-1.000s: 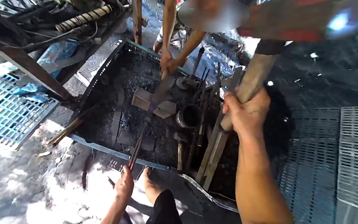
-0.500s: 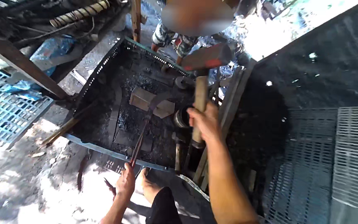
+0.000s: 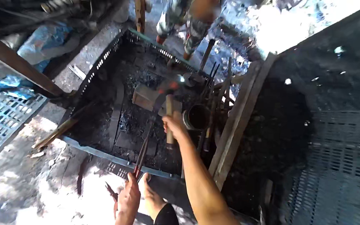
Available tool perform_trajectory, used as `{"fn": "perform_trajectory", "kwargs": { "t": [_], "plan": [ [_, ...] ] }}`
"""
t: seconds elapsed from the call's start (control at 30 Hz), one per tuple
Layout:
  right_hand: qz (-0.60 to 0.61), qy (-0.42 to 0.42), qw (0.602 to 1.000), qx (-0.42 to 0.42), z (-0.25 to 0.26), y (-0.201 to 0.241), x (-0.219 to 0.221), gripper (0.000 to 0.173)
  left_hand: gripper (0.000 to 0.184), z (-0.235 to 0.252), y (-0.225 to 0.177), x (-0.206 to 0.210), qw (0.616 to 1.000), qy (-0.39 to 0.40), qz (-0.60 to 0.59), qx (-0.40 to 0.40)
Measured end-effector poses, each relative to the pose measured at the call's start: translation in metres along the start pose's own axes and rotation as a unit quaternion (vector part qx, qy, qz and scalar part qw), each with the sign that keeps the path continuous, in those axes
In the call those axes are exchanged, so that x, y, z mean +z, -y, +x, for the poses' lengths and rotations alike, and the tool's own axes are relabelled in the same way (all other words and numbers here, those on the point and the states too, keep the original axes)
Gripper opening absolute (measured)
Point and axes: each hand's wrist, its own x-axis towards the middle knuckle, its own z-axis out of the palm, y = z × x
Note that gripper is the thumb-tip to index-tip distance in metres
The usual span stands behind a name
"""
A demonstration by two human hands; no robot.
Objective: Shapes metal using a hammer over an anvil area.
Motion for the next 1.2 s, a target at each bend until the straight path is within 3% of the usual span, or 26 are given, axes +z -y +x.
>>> {"fn": "perform_trajectory", "kwargs": {
  "t": [0.1, 0.23, 0.37, 0.4, 0.47, 0.53, 0.6, 0.67, 0.77, 0.87, 0.93, 1.07, 1.13, 1.2],
  "plan": [
    [0.060, -0.021, 0.992, -0.112, -0.083, 0.057, -0.061, 0.028, 0.054, -0.011, -0.006, -0.012, 1.000, 0.014, -0.006, 0.009],
    [-0.078, -0.130, 0.947, -0.282, -0.173, 0.111, -0.140, 0.038, 0.057, 0.004, -0.006, -0.017, 1.000, 0.017, -0.011, 0.020],
    [-0.133, -0.307, 0.856, -0.394, -0.158, 0.132, -0.145, 0.039, 0.055, 0.005, -0.008, -0.018, 1.000, 0.019, -0.004, 0.006],
    [-0.129, -0.338, 0.844, -0.396, -0.139, 0.123, -0.131, 0.041, 0.053, 0.006, -0.009, -0.016, 1.000, 0.018, 0.000, 0.002],
    [-0.156, -0.335, 0.868, -0.331, -0.093, 0.079, -0.087, 0.048, 0.050, 0.009, -0.010, -0.006, 1.000, 0.016, -0.003, -0.004],
    [-0.208, -0.237, 0.930, -0.190, -0.038, 0.023, -0.032, 0.053, 0.049, 0.016, -0.010, -0.001, 1.000, 0.008, -0.009, -0.004],
    [-0.190, -0.094, 0.976, -0.054, 0.013, -0.020, 0.004, 0.047, 0.050, 0.012, -0.010, 0.003, 1.000, 0.017, -0.005, -0.003],
    [-0.048, 0.004, 0.999, 0.006, 0.016, -0.003, -0.002, 0.038, 0.051, 0.007, -0.014, -0.008, 1.000, 0.021, 0.001, -0.003],
    [0.029, -0.018, 0.997, -0.072, -0.057, 0.047, -0.059, 0.033, 0.056, -0.001, -0.016, -0.023, 1.000, 0.030, 0.003, 0.006],
    [-0.050, -0.107, 0.969, -0.216, -0.141, 0.079, -0.122, 0.037, 0.059, 0.012, -0.013, -0.033, 0.999, 0.024, -0.012, 0.028],
    [-0.106, -0.160, 0.935, -0.297, -0.170, 0.098, -0.148, 0.040, 0.059, 0.021, -0.009, -0.034, 0.999, 0.023, -0.012, 0.031],
    [-0.135, -0.306, 0.853, -0.401, -0.125, 0.106, -0.132, 0.038, 0.051, 0.029, -0.007, -0.034, 1.000, 0.019, 0.004, 0.024],
    [-0.147, -0.309, 0.872, -0.350, -0.079, 0.070, -0.088, 0.045, 0.048, 0.036, -0.006, -0.027, 1.000, 0.015, 0.003, 0.020],
    [-0.182, -0.219, 0.935, -0.214, -0.027, 0.017, -0.032, 0.051, 0.046, 0.047, -0.005, -0.020, 1.000, 0.009, 0.001, 0.015]
  ]
}}
